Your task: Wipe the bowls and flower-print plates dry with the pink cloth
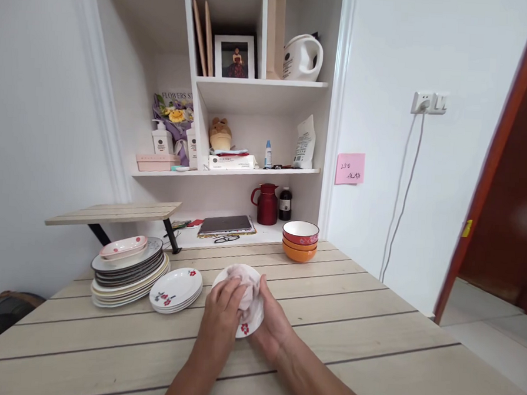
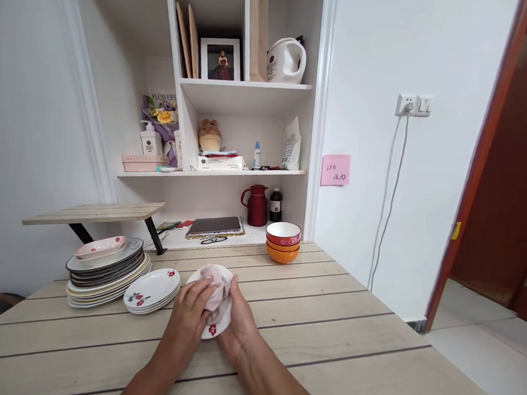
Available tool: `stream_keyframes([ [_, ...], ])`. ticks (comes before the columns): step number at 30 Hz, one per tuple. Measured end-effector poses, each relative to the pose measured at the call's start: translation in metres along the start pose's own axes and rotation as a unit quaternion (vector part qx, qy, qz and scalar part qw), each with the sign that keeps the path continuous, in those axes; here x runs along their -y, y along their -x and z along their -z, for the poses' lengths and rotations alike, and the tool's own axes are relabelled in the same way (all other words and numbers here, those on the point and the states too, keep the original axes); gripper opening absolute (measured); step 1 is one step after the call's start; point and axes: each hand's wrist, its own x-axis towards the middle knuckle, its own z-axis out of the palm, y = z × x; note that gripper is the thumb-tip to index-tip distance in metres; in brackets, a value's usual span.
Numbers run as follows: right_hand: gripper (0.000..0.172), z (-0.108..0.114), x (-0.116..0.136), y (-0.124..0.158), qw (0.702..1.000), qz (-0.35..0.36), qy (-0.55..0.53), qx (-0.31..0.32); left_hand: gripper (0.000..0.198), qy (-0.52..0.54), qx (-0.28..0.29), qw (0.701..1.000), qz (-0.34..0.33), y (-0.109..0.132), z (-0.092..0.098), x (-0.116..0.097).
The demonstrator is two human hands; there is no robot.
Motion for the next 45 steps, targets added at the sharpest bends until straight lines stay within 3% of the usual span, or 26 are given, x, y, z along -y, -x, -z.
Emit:
stream_keyframes([
  [6, 0.050, -0.005, -0.001, 0.006, 1.000, -0.007, -0.020, 0.016, 0.035, -0.007, -0.039, 0.997, -0.060, -0.003, 0.010, -0.011],
  [10, 0.045, -0.006, -0.005, 0.004, 1.000, 0.013, -0.007, 0.002, 0.034, -0.114, -0.053, 0.992, -0.031, -0.002, 0.007, -0.018],
  [16, 0.053, 0.000, -0.006, -0.005, 0.999, 0.028, 0.024, -0.002, 0.032, -0.252, 0.018, 0.966, 0.050, -0.004, 0.006, -0.013],
  [20, 0.053, 0.005, 0.006, -0.006, 0.996, 0.064, 0.022, -0.051, 0.025, -0.214, 0.046, 0.975, 0.042, -0.001, 0.002, -0.009],
  [24, 0.057, 0.005, 0.018, -0.003, 0.994, 0.065, 0.003, -0.084, 0.025, -0.139, 0.015, 0.989, -0.044, 0.005, -0.005, -0.011],
  [28, 0.054, 0.004, 0.017, -0.001, 0.996, 0.045, 0.016, -0.072, 0.033, -0.088, -0.020, 0.993, -0.079, 0.006, -0.008, -0.014],
  [33, 0.043, 0.000, 0.003, 0.000, 1.000, 0.011, 0.021, -0.018, 0.035, -0.090, -0.050, 0.994, -0.047, 0.002, -0.004, -0.019],
  [40, 0.048, -0.001, -0.008, -0.004, 1.000, 0.008, 0.019, -0.004, 0.035, -0.226, 0.028, 0.971, 0.077, -0.005, 0.006, -0.016],
  [45, 0.053, 0.007, 0.005, -0.006, 0.999, 0.025, 0.009, -0.048, 0.032, -0.217, 0.069, 0.972, 0.056, 0.001, 0.002, -0.012],
])
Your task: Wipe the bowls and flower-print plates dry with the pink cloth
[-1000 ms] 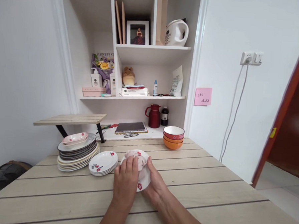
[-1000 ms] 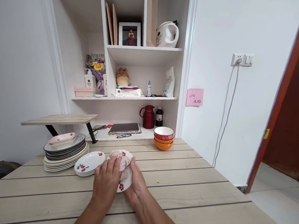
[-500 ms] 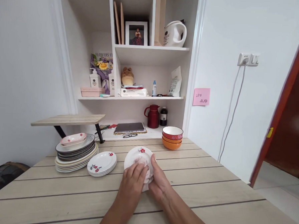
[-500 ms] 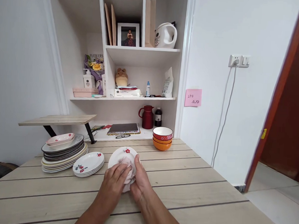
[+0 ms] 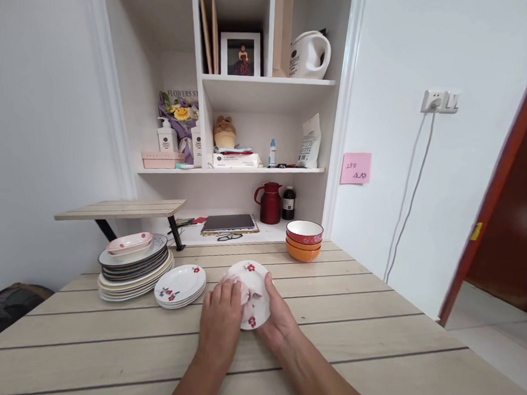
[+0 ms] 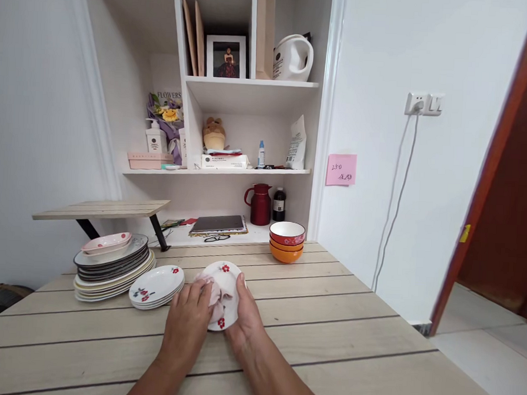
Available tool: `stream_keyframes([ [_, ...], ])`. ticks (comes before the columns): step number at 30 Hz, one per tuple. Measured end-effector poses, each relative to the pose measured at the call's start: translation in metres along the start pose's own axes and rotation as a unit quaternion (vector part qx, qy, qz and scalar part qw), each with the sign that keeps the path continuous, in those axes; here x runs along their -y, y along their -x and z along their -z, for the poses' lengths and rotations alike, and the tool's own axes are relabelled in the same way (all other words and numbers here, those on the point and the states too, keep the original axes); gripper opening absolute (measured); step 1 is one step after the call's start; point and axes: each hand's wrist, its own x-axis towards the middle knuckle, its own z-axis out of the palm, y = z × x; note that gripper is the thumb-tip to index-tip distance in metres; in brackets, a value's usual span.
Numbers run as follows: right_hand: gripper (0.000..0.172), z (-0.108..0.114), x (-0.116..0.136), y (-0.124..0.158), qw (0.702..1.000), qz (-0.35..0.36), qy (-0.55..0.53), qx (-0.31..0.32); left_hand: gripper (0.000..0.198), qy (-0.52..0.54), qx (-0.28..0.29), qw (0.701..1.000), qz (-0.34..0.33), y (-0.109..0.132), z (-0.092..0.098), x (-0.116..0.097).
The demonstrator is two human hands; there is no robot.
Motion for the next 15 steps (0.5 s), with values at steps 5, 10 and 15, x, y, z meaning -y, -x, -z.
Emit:
stream_keyframes([
  [5, 0.053, 0.003, 0.010, 0.002, 1.000, 0.019, 0.002, -0.013, 0.032, 0.072, -0.060, 0.993, -0.074, 0.008, -0.010, -0.008],
  [10, 0.048, -0.001, 0.001, 0.006, 0.999, -0.018, -0.001, 0.026, 0.035, 0.126, -0.104, 0.983, -0.079, 0.007, -0.014, -0.011],
  [15, 0.045, -0.006, -0.016, 0.008, 0.998, -0.040, 0.000, 0.044, 0.040, 0.068, -0.060, 0.996, -0.012, -0.002, -0.003, -0.005],
])
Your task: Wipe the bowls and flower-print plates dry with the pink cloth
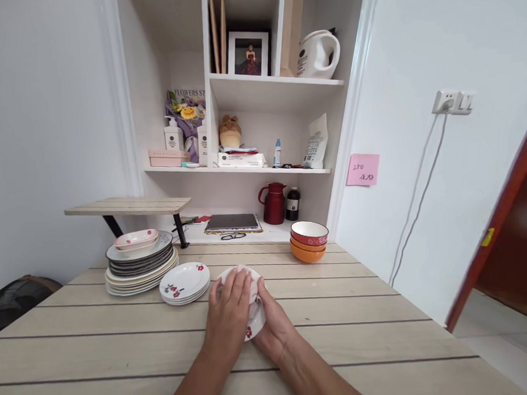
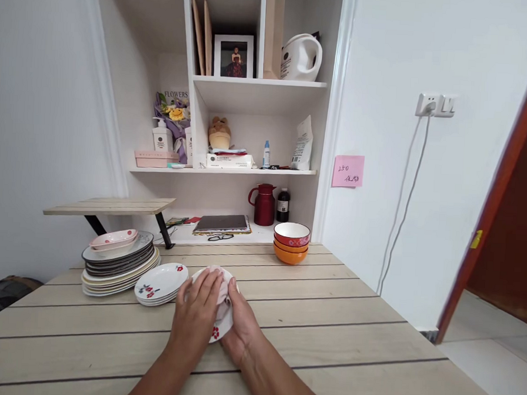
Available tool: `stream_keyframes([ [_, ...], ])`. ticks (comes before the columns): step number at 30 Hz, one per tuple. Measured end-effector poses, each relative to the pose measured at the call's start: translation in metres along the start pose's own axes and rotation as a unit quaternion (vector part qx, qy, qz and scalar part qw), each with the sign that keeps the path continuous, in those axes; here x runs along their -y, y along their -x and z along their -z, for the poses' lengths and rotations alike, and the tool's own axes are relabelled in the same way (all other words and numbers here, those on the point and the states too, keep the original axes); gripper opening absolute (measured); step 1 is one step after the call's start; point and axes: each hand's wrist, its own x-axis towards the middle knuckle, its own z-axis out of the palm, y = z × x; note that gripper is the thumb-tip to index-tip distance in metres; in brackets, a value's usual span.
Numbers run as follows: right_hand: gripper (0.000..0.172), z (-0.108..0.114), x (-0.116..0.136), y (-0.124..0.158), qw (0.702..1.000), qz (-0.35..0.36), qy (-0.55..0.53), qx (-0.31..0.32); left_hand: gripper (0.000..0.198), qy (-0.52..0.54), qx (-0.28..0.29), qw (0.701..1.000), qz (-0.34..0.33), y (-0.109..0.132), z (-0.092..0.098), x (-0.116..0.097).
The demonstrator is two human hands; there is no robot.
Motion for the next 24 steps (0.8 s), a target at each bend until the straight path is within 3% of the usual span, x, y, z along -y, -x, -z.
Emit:
stream_keyframes([
  [5, 0.042, 0.005, -0.002, -0.005, 0.999, 0.027, -0.001, -0.030, 0.037, -0.063, 0.051, 0.994, 0.068, -0.004, 0.009, 0.007],
  [9, 0.045, 0.008, 0.013, -0.006, 0.998, 0.045, -0.014, -0.051, 0.031, -0.071, 0.067, 0.994, 0.049, 0.001, 0.004, 0.006],
  [15, 0.050, 0.006, 0.026, -0.002, 0.998, 0.042, 0.003, -0.051, 0.033, -0.030, 0.026, 0.999, -0.037, 0.008, -0.006, 0.003],
  [24, 0.051, 0.009, 0.025, 0.000, 0.999, 0.028, 0.002, -0.015, 0.042, 0.029, -0.040, 0.995, -0.091, 0.010, -0.008, -0.001],
])
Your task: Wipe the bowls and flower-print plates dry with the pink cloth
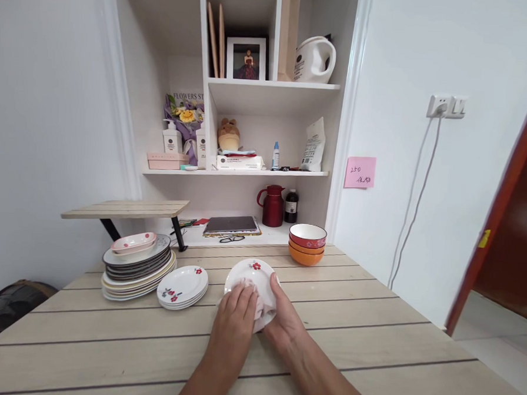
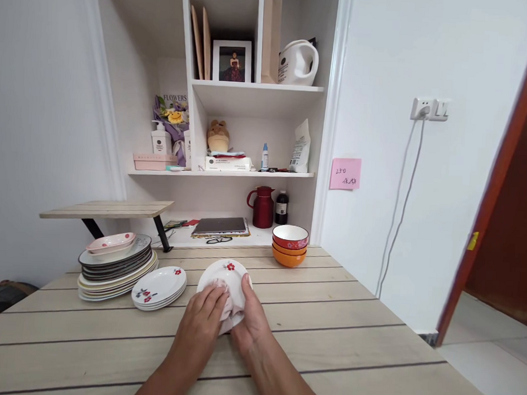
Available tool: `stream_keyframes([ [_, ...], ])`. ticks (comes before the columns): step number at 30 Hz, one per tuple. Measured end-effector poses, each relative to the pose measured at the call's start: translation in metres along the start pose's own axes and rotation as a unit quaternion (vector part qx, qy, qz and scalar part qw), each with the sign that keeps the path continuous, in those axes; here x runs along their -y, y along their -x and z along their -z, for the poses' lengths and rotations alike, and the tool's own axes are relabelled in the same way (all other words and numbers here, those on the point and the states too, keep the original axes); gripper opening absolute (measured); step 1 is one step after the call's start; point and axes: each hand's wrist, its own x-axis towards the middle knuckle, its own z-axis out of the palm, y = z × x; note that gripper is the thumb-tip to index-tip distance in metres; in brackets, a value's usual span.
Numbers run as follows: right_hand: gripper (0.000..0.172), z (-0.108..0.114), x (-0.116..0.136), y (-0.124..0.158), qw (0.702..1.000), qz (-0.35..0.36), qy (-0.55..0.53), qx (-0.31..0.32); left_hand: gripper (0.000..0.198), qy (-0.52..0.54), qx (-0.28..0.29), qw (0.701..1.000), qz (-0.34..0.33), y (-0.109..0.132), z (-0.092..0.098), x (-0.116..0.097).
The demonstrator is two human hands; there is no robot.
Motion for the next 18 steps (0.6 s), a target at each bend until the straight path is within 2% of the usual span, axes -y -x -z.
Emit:
stream_keyframes([
  [6, 0.051, -0.001, -0.006, 0.001, 1.000, -0.017, -0.002, 0.012, 0.035, -0.001, 0.008, 1.000, -0.001, -0.003, 0.004, 0.005],
  [12, 0.044, -0.008, -0.020, 0.001, 0.999, -0.039, 0.009, -0.001, 0.035, -0.048, 0.054, 0.994, 0.079, -0.007, 0.007, 0.011],
  [18, 0.049, -0.016, -0.015, 0.005, 1.000, -0.026, -0.003, -0.016, 0.033, -0.079, 0.052, 0.990, 0.104, -0.013, 0.015, 0.008],
])
